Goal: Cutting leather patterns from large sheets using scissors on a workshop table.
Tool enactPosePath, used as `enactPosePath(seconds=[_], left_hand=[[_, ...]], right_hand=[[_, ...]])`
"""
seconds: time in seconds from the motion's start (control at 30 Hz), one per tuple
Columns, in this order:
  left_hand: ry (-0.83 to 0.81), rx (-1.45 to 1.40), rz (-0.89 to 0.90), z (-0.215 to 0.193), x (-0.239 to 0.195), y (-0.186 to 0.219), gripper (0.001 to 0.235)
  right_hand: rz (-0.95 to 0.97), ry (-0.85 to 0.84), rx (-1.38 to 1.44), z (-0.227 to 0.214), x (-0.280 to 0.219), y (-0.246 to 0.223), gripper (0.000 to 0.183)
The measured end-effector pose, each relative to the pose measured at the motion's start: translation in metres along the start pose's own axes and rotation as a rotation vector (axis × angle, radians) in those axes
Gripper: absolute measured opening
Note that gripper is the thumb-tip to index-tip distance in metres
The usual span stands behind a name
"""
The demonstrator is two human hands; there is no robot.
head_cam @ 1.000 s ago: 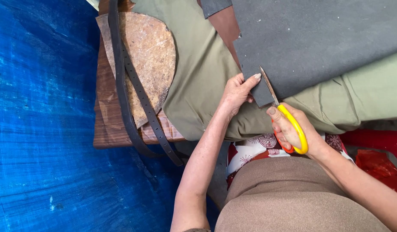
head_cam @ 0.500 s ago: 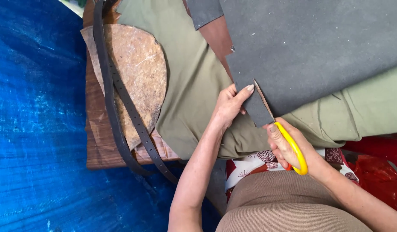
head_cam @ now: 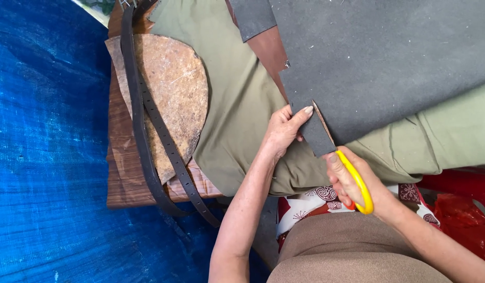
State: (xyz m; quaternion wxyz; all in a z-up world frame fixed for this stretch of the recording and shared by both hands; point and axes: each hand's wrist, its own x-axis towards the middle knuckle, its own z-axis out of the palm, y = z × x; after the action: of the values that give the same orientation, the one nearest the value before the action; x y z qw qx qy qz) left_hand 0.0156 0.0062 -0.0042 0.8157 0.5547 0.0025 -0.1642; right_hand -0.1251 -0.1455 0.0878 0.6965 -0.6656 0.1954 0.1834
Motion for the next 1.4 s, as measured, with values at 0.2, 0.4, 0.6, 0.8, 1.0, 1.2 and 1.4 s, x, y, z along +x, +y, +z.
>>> enactPosePath(seconds=[0.2,0.4,0.6,0.8,1.0,1.2,1.4], left_hand=[[0.0,0.006,-0.001,0.0,0.0,0.001,0.022],[0.01,0.011,-0.02,-0.002,0.0,-0.001,0.021],[0.006,0.013,-0.04,-0.001,0.0,-0.004,0.02],[0.037,0.085,-0.018,0.006,0.006,0.022,0.024],[0.029,0.071,-0.007,0.002,0.007,0.013,0.022],[0.024,0.044,-0.005,0.002,0.008,0.011,0.022],[0.016,0.047,-0.001,0.0,0.01,0.008,0.021]], right_hand=[[0.021,-0.035,0.007,-0.006,0.01,-0.005,0.049],[0.066,-0.042,0.018,-0.008,0.018,0.001,0.045],[0.085,-0.053,0.024,-0.008,0.017,0.007,0.042],[0.049,-0.003,0.017,-0.004,0.017,0.015,0.045],[0.022,0.003,0.024,-0.002,0.018,0.01,0.056],[0.017,-0.028,0.01,0.0,0.021,-0.004,0.052],[0.019,-0.018,-0.015,0.001,0.019,-0.002,0.045]])
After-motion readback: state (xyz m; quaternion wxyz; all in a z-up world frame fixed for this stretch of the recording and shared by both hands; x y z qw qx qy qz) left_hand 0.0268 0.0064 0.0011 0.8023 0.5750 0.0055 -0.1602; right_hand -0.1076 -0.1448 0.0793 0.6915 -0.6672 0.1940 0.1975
